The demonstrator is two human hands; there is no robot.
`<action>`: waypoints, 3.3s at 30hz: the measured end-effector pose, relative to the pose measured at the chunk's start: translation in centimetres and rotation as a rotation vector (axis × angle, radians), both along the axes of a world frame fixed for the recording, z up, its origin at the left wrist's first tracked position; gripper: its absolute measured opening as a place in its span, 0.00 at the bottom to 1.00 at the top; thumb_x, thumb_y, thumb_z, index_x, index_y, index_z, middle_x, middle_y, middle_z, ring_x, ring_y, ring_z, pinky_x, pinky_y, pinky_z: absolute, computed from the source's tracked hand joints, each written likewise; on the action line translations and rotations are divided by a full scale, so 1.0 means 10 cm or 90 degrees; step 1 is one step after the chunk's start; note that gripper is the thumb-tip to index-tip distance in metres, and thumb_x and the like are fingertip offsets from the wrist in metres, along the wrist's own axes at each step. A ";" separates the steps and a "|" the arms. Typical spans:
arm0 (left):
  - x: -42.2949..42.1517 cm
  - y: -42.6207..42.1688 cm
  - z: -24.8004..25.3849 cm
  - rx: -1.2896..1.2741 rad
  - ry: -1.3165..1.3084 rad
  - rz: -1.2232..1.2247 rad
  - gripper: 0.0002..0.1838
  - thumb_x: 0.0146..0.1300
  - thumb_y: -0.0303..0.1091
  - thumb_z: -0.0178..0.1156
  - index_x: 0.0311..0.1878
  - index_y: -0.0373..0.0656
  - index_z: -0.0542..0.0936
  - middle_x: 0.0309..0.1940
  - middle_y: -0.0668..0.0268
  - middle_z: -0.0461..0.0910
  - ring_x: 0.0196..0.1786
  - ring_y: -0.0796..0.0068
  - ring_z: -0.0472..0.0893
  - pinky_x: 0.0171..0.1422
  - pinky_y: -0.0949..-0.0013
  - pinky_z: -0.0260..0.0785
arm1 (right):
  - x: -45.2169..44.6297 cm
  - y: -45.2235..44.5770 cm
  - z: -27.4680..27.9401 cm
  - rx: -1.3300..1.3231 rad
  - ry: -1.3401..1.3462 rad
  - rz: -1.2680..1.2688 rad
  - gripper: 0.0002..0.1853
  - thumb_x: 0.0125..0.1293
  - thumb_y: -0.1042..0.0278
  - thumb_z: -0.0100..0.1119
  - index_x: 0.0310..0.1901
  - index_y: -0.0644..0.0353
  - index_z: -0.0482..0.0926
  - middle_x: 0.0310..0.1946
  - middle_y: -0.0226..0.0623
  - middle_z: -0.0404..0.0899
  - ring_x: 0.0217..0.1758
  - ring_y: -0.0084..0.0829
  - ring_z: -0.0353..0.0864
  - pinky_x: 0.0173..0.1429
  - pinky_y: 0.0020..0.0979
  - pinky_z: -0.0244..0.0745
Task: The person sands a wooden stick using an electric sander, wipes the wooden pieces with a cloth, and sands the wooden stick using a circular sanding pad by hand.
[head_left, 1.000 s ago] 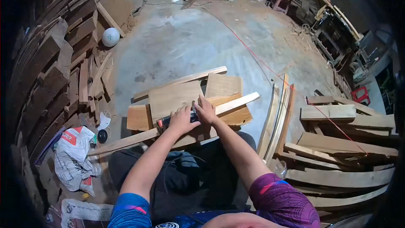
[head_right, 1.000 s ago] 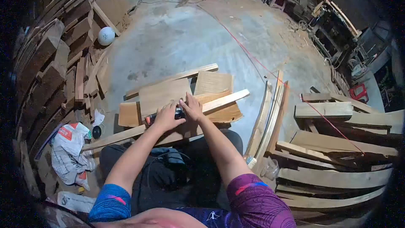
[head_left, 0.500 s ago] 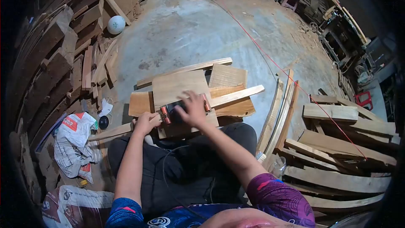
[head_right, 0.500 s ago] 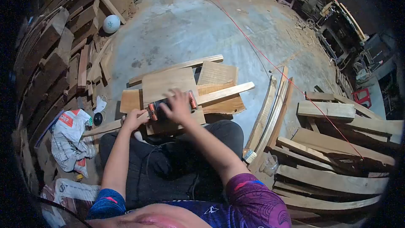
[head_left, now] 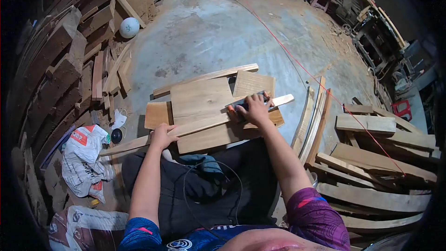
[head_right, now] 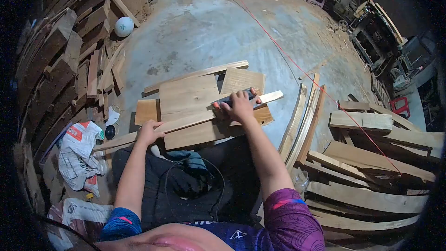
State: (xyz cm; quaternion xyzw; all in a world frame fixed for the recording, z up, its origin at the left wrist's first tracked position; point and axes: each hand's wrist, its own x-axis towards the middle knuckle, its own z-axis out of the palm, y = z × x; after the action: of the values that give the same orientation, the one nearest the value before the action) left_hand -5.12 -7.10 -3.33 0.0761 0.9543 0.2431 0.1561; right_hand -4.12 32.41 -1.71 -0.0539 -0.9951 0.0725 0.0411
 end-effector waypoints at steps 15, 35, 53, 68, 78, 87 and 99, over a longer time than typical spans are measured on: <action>-0.06 -0.05 -0.19 0.026 0.033 -0.013 0.31 0.42 0.42 0.80 0.55 0.62 0.86 0.45 0.61 0.83 0.54 0.58 0.81 0.61 0.56 0.72 | -0.01 0.04 -0.27 0.030 0.234 0.013 0.24 0.59 0.38 0.64 0.40 0.53 0.83 0.43 0.38 0.77 0.57 0.43 0.72 0.74 0.61 0.46; -0.02 0.00 -0.07 0.018 0.019 -0.009 0.31 0.43 0.39 0.79 0.57 0.60 0.86 0.46 0.61 0.83 0.55 0.58 0.82 0.62 0.59 0.72 | -0.01 0.04 -0.26 -0.020 0.212 -0.007 0.23 0.56 0.40 0.66 0.41 0.53 0.83 0.47 0.38 0.77 0.60 0.43 0.71 0.74 0.63 0.46; -0.02 0.01 -0.05 0.020 -0.002 0.008 0.32 0.43 0.39 0.79 0.57 0.61 0.85 0.49 0.63 0.83 0.57 0.59 0.81 0.64 0.58 0.69 | -0.01 0.02 -0.24 -0.020 0.207 -0.015 0.23 0.56 0.41 0.66 0.42 0.52 0.83 0.47 0.37 0.77 0.61 0.42 0.70 0.75 0.62 0.44; -0.02 0.01 -0.06 0.022 0.002 0.005 0.32 0.43 0.42 0.79 0.57 0.63 0.85 0.49 0.63 0.84 0.56 0.60 0.82 0.63 0.52 0.67 | -0.03 0.04 -0.29 -0.027 0.214 -0.016 0.22 0.56 0.41 0.66 0.40 0.51 0.83 0.47 0.36 0.77 0.61 0.41 0.71 0.74 0.65 0.44; -0.01 0.02 -0.02 0.004 -0.008 0.008 0.32 0.44 0.41 0.79 0.58 0.62 0.84 0.52 0.63 0.82 0.59 0.60 0.81 0.66 0.58 0.69 | -0.04 0.04 -0.30 -0.017 0.245 -0.010 0.22 0.54 0.41 0.67 0.38 0.51 0.83 0.44 0.36 0.77 0.59 0.41 0.71 0.74 0.63 0.47; -0.01 0.03 0.00 0.010 -0.017 0.010 0.33 0.43 0.41 0.79 0.58 0.62 0.84 0.51 0.63 0.82 0.59 0.59 0.81 0.66 0.57 0.68 | -0.03 0.04 -0.30 -0.020 0.240 -0.011 0.21 0.54 0.42 0.68 0.38 0.52 0.83 0.44 0.36 0.77 0.58 0.41 0.72 0.74 0.61 0.47; -0.04 0.00 -0.11 0.008 -0.009 0.003 0.32 0.44 0.43 0.78 0.58 0.62 0.84 0.50 0.63 0.83 0.58 0.60 0.80 0.65 0.53 0.65 | -0.07 0.06 -0.36 -0.008 0.241 -0.010 0.21 0.55 0.42 0.67 0.38 0.52 0.82 0.45 0.36 0.77 0.58 0.41 0.71 0.72 0.61 0.49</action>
State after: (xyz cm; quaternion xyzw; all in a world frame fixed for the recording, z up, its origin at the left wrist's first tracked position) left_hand -5.49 -7.12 -4.39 0.0732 0.9517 0.2504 0.1622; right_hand -4.80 32.99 -5.34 -0.0475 -0.9686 0.0874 0.2277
